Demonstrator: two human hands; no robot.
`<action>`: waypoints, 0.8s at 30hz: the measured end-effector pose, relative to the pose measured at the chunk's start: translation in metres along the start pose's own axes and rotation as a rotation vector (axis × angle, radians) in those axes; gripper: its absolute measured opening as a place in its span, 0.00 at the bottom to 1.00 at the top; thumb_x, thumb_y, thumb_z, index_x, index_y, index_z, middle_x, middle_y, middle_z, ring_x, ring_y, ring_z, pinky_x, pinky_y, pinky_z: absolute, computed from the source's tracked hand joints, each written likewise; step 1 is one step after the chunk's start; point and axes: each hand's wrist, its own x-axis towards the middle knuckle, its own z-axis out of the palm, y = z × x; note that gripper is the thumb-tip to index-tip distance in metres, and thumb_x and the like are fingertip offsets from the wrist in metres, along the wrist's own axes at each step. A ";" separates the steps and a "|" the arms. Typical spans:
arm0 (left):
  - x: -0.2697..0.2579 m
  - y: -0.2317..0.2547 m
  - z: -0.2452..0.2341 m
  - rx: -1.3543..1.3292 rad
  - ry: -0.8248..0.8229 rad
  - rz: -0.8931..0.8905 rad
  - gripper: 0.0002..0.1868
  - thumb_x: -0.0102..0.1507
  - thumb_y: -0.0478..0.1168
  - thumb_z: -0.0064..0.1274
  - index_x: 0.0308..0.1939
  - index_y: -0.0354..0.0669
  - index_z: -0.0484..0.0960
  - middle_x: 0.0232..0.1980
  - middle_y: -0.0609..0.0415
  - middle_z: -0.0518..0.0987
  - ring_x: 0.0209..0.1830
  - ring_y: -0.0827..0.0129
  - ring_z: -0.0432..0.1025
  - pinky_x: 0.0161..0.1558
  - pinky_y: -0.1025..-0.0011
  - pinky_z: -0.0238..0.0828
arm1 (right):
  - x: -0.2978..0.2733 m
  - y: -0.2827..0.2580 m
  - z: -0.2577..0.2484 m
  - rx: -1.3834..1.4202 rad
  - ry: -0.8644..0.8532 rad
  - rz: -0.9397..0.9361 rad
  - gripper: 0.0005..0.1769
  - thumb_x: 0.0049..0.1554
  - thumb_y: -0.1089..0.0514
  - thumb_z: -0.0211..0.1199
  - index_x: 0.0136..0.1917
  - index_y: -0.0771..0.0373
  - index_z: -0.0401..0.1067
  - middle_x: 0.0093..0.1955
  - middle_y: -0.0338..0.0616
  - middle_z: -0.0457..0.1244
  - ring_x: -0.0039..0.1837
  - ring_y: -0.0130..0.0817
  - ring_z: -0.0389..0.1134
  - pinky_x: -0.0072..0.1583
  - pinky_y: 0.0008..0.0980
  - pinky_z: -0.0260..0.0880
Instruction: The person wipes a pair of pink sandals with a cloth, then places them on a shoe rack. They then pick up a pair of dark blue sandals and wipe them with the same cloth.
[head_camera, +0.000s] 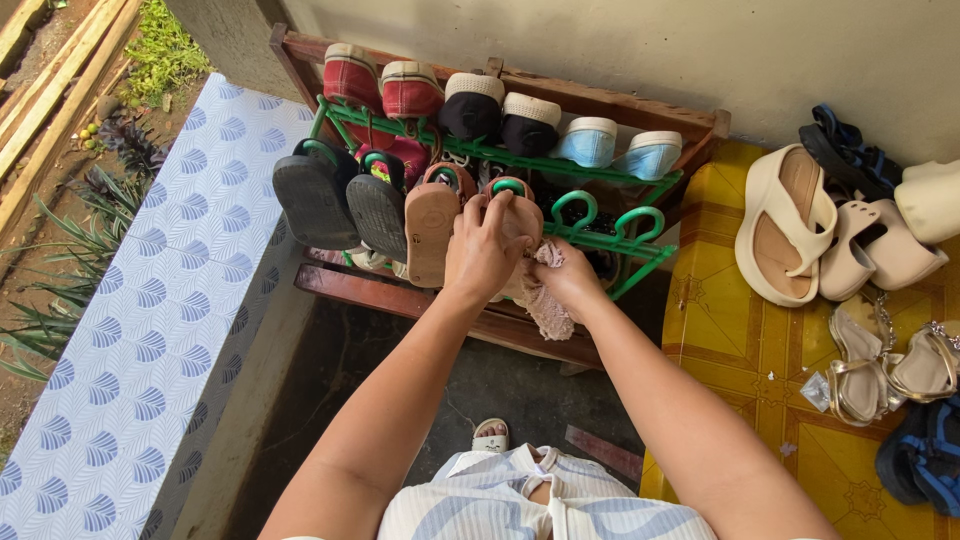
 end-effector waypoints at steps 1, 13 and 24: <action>0.000 0.000 0.000 0.015 -0.015 -0.011 0.41 0.57 0.47 0.68 0.71 0.54 0.65 0.72 0.40 0.64 0.65 0.41 0.66 0.59 0.52 0.70 | 0.000 0.000 -0.002 0.003 -0.005 0.019 0.27 0.55 0.63 0.67 0.68 0.60 0.66 0.54 0.40 0.68 0.50 0.28 0.70 0.52 0.31 0.71; -0.006 0.017 0.015 0.079 0.111 0.096 0.49 0.55 0.54 0.67 0.75 0.48 0.59 0.78 0.30 0.47 0.74 0.31 0.48 0.68 0.36 0.47 | -0.009 0.003 -0.037 0.239 0.017 -0.060 0.18 0.57 0.67 0.60 0.61 0.65 0.74 0.49 0.44 0.69 0.48 0.31 0.69 0.49 0.32 0.70; -0.004 0.080 0.058 0.217 0.129 0.106 0.51 0.55 0.53 0.67 0.76 0.52 0.54 0.81 0.37 0.38 0.81 0.34 0.32 0.72 0.28 0.30 | -0.017 0.030 -0.115 0.405 0.112 -0.161 0.16 0.57 0.66 0.60 0.60 0.66 0.74 0.50 0.41 0.70 0.49 0.29 0.72 0.51 0.31 0.74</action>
